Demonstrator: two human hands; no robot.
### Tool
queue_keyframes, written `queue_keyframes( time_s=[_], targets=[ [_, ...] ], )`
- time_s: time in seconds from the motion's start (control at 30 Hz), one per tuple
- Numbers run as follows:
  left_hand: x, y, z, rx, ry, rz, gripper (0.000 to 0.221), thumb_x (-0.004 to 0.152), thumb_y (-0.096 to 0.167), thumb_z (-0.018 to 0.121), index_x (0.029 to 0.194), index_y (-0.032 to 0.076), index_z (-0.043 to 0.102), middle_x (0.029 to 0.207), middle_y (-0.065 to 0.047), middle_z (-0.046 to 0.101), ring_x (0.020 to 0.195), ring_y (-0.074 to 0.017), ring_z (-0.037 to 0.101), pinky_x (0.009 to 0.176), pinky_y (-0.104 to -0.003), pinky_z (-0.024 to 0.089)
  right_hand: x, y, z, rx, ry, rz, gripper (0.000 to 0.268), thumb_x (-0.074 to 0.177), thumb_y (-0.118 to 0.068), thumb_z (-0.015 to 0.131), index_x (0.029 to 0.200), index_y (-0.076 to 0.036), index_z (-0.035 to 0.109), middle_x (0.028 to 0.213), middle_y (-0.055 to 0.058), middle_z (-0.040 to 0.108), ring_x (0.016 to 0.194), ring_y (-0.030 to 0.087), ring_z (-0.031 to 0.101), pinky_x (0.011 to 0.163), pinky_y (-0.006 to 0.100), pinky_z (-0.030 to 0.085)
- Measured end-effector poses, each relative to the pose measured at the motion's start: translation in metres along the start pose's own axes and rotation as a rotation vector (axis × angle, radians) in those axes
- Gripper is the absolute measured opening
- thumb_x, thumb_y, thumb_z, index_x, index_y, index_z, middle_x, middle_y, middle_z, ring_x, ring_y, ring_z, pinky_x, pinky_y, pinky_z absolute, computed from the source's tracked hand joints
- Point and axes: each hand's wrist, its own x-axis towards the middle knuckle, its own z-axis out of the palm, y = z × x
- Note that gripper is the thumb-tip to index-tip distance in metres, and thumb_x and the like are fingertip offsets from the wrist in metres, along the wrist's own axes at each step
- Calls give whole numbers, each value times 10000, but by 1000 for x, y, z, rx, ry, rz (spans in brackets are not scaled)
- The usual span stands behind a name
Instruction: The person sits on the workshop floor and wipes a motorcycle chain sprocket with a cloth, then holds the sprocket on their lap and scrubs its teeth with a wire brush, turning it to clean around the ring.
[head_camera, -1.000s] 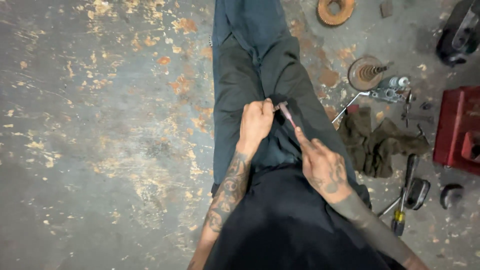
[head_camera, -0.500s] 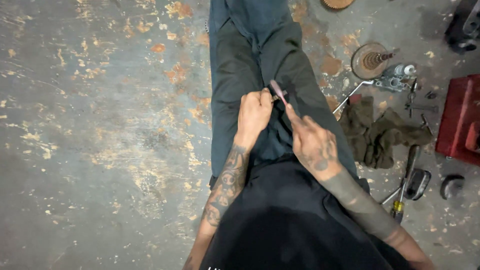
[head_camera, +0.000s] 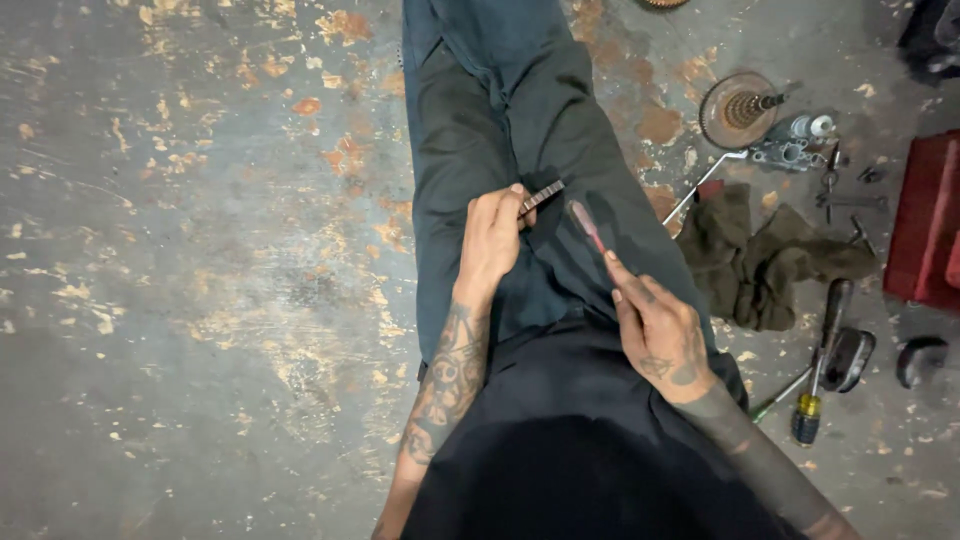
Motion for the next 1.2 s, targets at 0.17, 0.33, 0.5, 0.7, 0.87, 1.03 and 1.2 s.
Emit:
queue_keyframes(
  time_s=[0.17,0.33,0.5,0.7,0.87,1.03,1.2],
  targets=[
    [-8,2,-7,-39,-46,153,371,894,352,441,779,122,707,577,-72,542,581,-201,541,589,-329,460,7,-5,-1,150,25,-11,459,987,-78,592,1433,-162,658,908,135,726,867,382,709,633,450,580],
    [-21,18,-14,-5,-65,244,292,871,225,482,1001,62,686,773,-170,608,779,-278,608,752,-400,477,5,2,1,181,42,-19,435,990,-101,606,1417,-152,671,977,130,741,935,379,711,698,451,583],
    [-33,16,-17,143,-122,298,299,984,159,494,1181,34,681,883,-186,713,996,-394,686,1098,-481,385,4,2,2,163,53,-37,424,992,-95,604,1409,-138,671,997,150,741,978,394,708,730,473,587],
    [-35,17,-21,108,-108,345,252,1056,149,527,1218,30,678,976,-275,724,983,-524,654,899,-565,512,6,-3,1,150,79,-57,421,986,-95,617,1400,-142,682,969,137,741,921,382,717,706,461,587],
    [-30,10,-20,146,-137,337,185,998,193,640,1139,115,732,895,-190,747,901,-434,712,790,-495,555,4,2,6,105,82,-61,402,1004,-172,601,1395,-201,687,936,111,732,892,369,705,682,486,574],
    [-27,14,-18,145,-151,376,164,1004,231,651,1056,91,719,843,-185,731,915,-454,700,882,-501,539,7,-5,2,92,73,-68,413,1005,-145,583,1404,-187,680,879,114,711,837,380,698,623,491,565],
    [-22,-1,-17,179,-181,340,205,1038,279,595,938,128,693,710,-134,664,839,-393,683,860,-433,541,8,-5,3,41,62,-84,411,995,-152,597,1394,-192,683,873,124,706,824,391,691,603,509,558]
  ],
)
